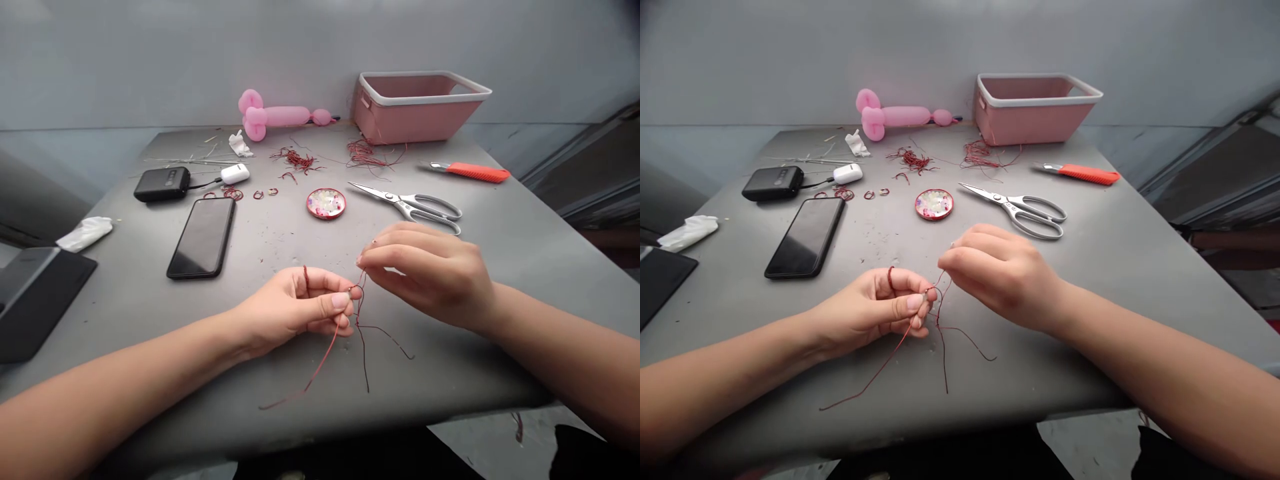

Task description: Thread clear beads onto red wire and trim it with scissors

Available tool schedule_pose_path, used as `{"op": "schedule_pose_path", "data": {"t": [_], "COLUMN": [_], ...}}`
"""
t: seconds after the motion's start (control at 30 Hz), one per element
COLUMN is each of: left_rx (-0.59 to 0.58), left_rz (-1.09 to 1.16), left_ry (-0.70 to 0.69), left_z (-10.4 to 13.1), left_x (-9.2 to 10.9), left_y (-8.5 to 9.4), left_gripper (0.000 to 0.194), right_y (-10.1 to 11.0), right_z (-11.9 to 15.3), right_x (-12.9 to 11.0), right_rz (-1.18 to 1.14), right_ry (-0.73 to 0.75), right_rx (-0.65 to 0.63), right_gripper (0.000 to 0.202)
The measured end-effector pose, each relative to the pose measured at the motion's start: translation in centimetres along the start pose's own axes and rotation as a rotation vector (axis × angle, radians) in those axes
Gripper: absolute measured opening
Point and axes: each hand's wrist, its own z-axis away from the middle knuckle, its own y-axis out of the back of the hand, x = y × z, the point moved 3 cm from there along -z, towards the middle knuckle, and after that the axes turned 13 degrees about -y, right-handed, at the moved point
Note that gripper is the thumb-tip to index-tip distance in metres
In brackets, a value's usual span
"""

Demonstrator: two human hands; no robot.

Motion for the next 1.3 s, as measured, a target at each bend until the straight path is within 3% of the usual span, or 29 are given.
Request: {"op": "schedule_pose_path", "data": {"t": [0.2, 0.3, 0.5, 0.7, 0.9, 1.03, 1.2, 1.3], "left_rx": [-0.003, 0.062, 0.077, 0.044, 0.046, 0.065, 0.109, 0.118], "left_rz": [-0.040, -0.014, 0.024, -0.018, -0.034, -0.054, -0.042, -0.036], "left_ry": [0.008, -0.072, -0.166, -0.159, -0.175, -0.185, -0.212, -0.183], "left_z": [0.1, 0.0, -0.1, -0.1, -0.2, -0.2, 0.0, 0.1], "left_x": [-0.1, 0.0, 0.0, -0.1, -0.2, 0.1, 0.5, 0.4], "left_y": [-0.1, 0.3, 0.5, 0.4, 0.4, 0.3, 0.1, 0.2], "left_gripper": [0.022, 0.024, 0.023, 0.024, 0.024, 0.027, 0.026, 0.028], "right_y": [1.9, 2.3, 1.0, 0.5, 0.0, -0.1, 0.4, 0.5], "right_z": [-1.1, -1.3, -0.1, -0.1, 0.0, 0.1, -0.1, -0.2], "right_x": [2.3, 1.7, -2.0, -1.9, -1.6, -1.8, -1.7, -1.7], "right_rz": [0.287, 0.345, 0.169, -0.174, -0.287, -0.302, -0.257, -0.260], "right_ry": [-0.102, -0.091, 0.012, -0.305, -0.461, -0.503, -0.576, -0.547], "right_rx": [0.190, 0.248, 0.130, -0.147, -0.257, -0.276, -0.208, -0.183], "right_gripper": [0.021, 0.024, 0.017, 0.010, 0.009, 0.012, 0.011, 0.010]}}
